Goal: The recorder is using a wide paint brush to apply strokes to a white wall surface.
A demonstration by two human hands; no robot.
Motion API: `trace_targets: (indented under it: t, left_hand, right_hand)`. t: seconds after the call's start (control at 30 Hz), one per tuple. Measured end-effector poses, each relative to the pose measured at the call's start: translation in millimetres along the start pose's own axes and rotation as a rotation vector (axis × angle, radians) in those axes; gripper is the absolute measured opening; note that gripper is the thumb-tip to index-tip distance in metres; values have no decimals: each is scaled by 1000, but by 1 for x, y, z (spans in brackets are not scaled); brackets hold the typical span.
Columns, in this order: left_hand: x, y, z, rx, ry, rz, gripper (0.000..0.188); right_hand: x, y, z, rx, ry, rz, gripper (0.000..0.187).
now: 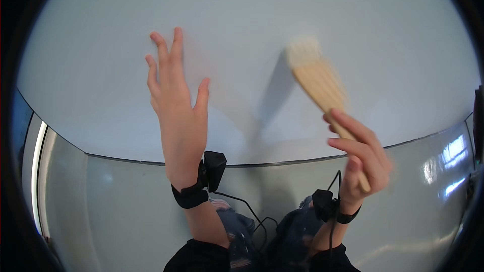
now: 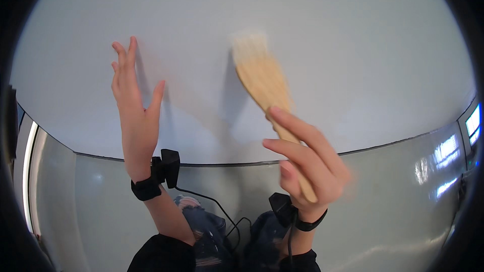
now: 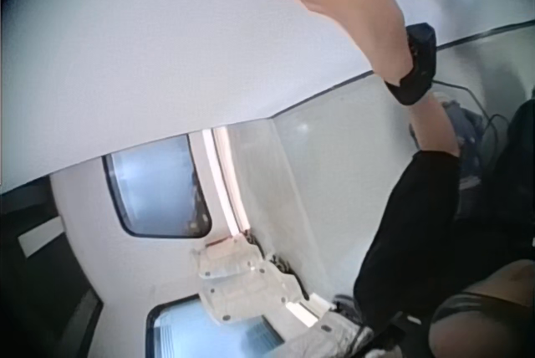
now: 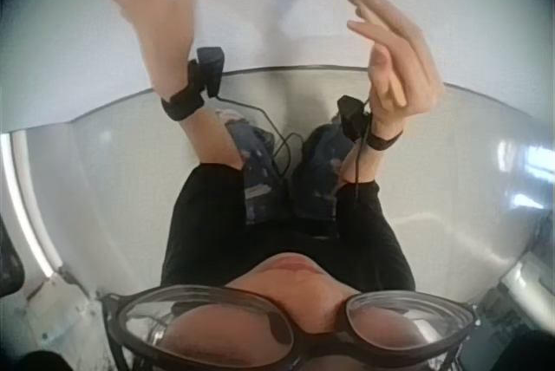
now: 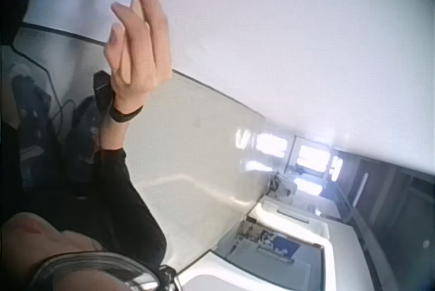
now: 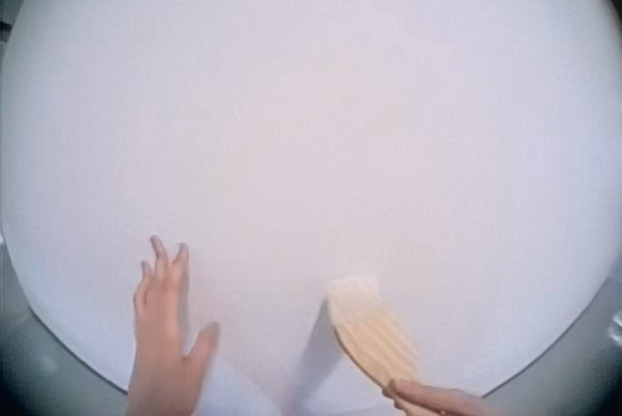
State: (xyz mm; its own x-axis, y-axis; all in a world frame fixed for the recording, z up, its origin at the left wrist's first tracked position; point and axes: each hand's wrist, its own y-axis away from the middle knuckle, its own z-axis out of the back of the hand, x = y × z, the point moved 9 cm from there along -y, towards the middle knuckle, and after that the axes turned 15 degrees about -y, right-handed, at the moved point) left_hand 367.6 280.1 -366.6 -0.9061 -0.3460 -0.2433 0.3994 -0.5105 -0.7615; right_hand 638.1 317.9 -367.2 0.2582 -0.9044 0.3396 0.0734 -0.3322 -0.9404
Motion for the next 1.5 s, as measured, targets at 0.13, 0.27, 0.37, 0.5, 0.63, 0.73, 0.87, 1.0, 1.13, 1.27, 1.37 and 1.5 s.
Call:
trace_targets:
  t: [0.13,0.27,0.37,0.5,0.63,0.73,0.87,1.0,1.13,1.27,1.37,1.5]
  left_hand:
    - [12,8,5,-9,-43,-41,64]
    - [6,10,7,-32,-21,-113,53]
    - [3,8,5,-96,48,-104,50]
    - [8,7,19,-299,101,-62,51]
    - [19,12,19,-270,53,-3,48]
    - [24,12,8,-201,52,28,49]
    - [23,10,-3,-104,62,1,50]
    - [27,13,-7,-87,73,12,51]
    - [28,12,-4,-104,91,-15,50]
    - [26,11,-11,-79,113,-14,52]
    - [28,11,-17,-74,127,-7,53]
    - [38,14,-16,-105,152,-17,52]
  right_hand:
    - [-11,17,-15,106,118,-99,16]
    - [-53,41,-23,256,152,-474,20]
    - [-106,70,-27,371,105,-681,24]
    - [-142,105,-40,670,199,-878,27]
    - [-100,69,-24,468,-1,-782,27]
    - [-52,33,-2,221,-143,-489,27]
    - [-21,14,-10,167,-142,-215,32]
    - [-17,28,-41,353,28,-65,31]
    - [-24,48,-67,436,94,-248,24]
    - [-59,83,-89,445,89,-404,13]
    - [-102,130,-105,626,76,-682,23]
    - [-102,134,-105,702,56,-698,30]
